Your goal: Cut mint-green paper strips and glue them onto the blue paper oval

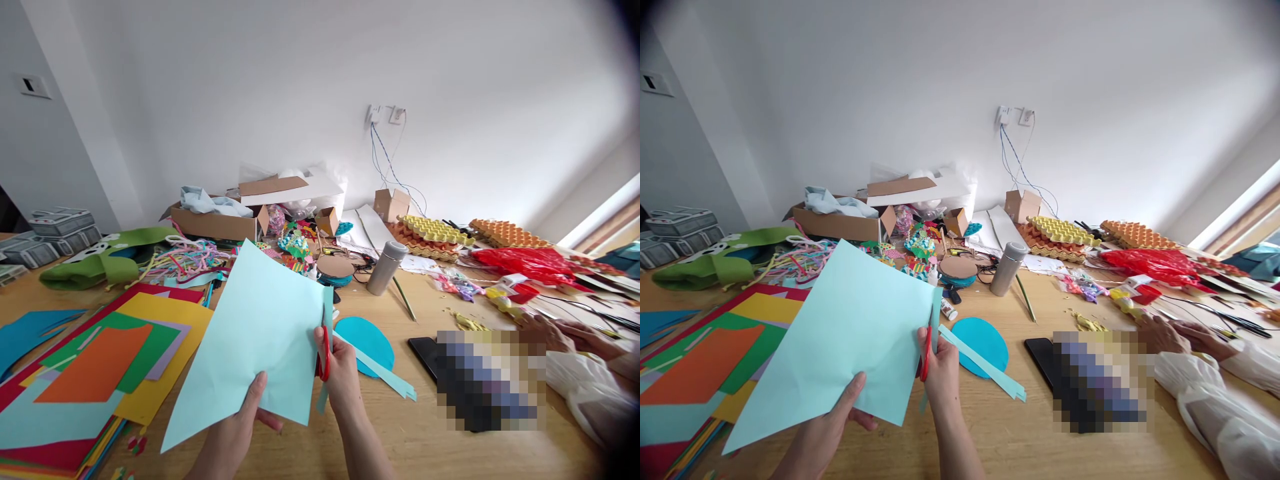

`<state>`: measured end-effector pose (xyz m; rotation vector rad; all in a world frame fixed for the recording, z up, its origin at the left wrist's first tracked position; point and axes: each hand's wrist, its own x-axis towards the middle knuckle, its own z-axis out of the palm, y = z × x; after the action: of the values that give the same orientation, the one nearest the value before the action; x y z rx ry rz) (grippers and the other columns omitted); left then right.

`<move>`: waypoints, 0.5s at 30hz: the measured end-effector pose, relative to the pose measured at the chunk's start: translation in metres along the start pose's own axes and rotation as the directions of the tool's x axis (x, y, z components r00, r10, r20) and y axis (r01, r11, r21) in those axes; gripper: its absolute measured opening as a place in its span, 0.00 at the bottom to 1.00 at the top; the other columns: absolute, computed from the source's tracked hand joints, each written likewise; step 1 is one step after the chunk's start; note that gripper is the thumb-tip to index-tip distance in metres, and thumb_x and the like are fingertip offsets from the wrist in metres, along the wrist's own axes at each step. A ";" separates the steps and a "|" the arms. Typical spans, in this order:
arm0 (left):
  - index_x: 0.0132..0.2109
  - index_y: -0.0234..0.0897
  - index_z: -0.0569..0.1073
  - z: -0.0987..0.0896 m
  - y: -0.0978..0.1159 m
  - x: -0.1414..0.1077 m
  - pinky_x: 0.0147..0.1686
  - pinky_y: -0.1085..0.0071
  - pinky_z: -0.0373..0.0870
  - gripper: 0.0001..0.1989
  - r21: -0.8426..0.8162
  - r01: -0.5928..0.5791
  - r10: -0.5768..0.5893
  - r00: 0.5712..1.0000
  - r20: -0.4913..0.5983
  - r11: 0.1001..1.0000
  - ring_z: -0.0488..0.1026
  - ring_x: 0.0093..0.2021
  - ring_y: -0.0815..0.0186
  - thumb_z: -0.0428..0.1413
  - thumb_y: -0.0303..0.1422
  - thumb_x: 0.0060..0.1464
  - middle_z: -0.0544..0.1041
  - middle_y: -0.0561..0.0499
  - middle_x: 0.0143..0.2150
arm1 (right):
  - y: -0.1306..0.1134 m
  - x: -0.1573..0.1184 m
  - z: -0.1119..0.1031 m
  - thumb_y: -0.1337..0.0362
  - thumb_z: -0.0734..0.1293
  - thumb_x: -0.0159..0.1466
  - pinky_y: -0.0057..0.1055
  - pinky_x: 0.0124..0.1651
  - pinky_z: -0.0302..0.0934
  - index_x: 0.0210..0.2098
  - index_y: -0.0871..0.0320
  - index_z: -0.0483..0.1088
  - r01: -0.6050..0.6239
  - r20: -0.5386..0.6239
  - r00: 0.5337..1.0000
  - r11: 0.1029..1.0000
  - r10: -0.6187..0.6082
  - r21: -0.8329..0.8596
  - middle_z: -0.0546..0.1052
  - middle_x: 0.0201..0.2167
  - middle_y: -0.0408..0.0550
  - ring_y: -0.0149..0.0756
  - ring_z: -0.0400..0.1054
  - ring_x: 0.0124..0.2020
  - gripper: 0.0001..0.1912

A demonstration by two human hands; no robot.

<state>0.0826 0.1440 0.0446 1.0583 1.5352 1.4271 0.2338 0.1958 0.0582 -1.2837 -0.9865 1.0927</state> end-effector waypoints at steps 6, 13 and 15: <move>0.37 0.37 0.71 -0.004 0.003 0.000 0.26 0.61 0.78 0.23 -0.051 0.124 -0.120 0.989 0.082 0.991 0.74 0.15 0.59 0.62 0.52 0.44 0.81 0.50 0.27 | -0.001 -0.001 -0.002 0.39 0.64 0.57 0.25 0.19 0.41 0.17 0.54 0.52 0.016 0.022 1.000 1.000 -0.016 -0.018 0.54 0.13 0.35 0.25 0.46 0.17 0.29; 0.33 0.40 0.73 -0.003 0.010 -0.005 0.50 0.54 0.72 0.16 0.044 0.072 -0.074 0.996 0.049 0.996 0.75 0.17 0.55 0.58 0.49 0.48 0.73 0.57 0.13 | 0.001 0.003 -0.006 0.39 0.65 0.56 0.25 0.20 0.43 0.18 0.55 0.55 -0.019 -0.006 1.000 0.999 0.019 -0.025 0.57 0.12 0.36 0.25 0.48 0.16 0.29; 0.30 0.41 0.73 -0.003 0.011 -0.006 0.53 0.54 0.70 0.16 0.067 0.051 -0.055 0.997 0.055 0.996 0.75 0.16 0.56 0.58 0.49 0.49 0.74 0.57 0.13 | 0.001 0.004 -0.006 0.38 0.65 0.56 0.25 0.20 0.43 0.18 0.56 0.55 -0.016 -0.017 1.000 1.000 0.016 -0.022 0.58 0.12 0.36 0.25 0.49 0.16 0.29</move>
<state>0.0822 0.1376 0.0562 1.0800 1.5675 1.3074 0.2406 0.1978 0.0564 -1.3185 -0.9799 1.0844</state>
